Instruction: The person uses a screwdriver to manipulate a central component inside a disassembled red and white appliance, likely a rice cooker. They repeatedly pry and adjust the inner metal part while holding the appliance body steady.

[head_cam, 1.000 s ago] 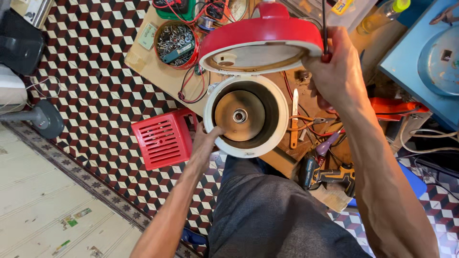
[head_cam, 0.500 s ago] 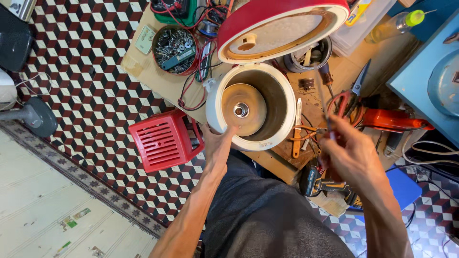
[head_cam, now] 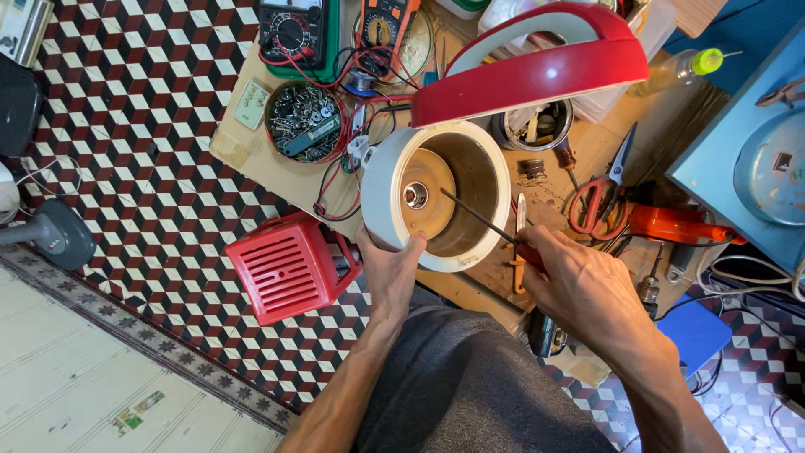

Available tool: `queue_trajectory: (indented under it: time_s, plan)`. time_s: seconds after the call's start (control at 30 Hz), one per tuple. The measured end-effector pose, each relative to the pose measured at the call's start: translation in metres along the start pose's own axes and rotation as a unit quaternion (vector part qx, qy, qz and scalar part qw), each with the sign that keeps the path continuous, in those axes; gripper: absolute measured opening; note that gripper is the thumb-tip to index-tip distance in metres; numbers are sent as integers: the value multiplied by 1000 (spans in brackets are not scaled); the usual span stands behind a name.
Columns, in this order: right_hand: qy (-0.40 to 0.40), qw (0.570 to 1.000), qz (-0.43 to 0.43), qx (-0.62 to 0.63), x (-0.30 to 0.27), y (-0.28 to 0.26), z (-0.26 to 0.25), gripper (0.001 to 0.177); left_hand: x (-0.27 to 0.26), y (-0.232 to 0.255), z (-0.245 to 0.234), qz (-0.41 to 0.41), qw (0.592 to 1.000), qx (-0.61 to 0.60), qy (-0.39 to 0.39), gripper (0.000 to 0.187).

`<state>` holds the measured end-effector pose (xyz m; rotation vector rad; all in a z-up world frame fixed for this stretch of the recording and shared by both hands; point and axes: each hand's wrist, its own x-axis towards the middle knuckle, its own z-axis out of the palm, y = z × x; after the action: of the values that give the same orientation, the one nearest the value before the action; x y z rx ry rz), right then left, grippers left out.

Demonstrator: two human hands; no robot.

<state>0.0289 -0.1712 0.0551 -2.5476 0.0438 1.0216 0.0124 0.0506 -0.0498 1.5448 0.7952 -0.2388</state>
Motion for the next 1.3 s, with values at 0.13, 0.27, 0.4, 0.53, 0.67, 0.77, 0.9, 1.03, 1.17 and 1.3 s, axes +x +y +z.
queue_trajectory:
  time_s: [0.13, 0.27, 0.4, 0.53, 0.67, 0.77, 0.9, 1.03, 1.17, 1.3]
  plan:
    - [17, 1000, -1, 1, 11, -11, -5, 27, 7, 13, 2, 44, 998, 49, 12, 87]
    - [-14, 1000, 19, 18, 23, -12, 2, 44, 9, 14, 1, 40, 995, 87, 5, 88]
    - [72, 995, -65, 39, 26, -3, 14, 37, 10, 4, -2, 89, 991, 95, -35, 87]
    - [19, 1000, -6, 14, 26, 9, 31, 33, 11, -4, -1, 102, 987, 126, -20, 89]
    - [272, 938, -205, 68, 30, 22, 59, 20, 15, -1, 0, 83, 988, 128, -23, 92]
    - [299, 920, -225, 113, 34, 24, 79, 13, 19, 2, 0, 64, 988, 143, -15, 92]
    - [247, 960, -116, 61, 25, 22, 72, 11, 20, 8, -2, 83, 981, 174, -3, 92]
    - [233, 968, -75, -54, 16, 29, 10, 22, 13, 18, -4, 40, 975, 220, -11, 93]
    - [56, 996, 4, -72, 17, 31, -64, 35, 8, 27, -15, 36, 964, 263, -33, 93]
    - [155, 977, -129, -62, 30, 26, -86, 32, 14, 32, -14, 17, 965, 259, -26, 90]
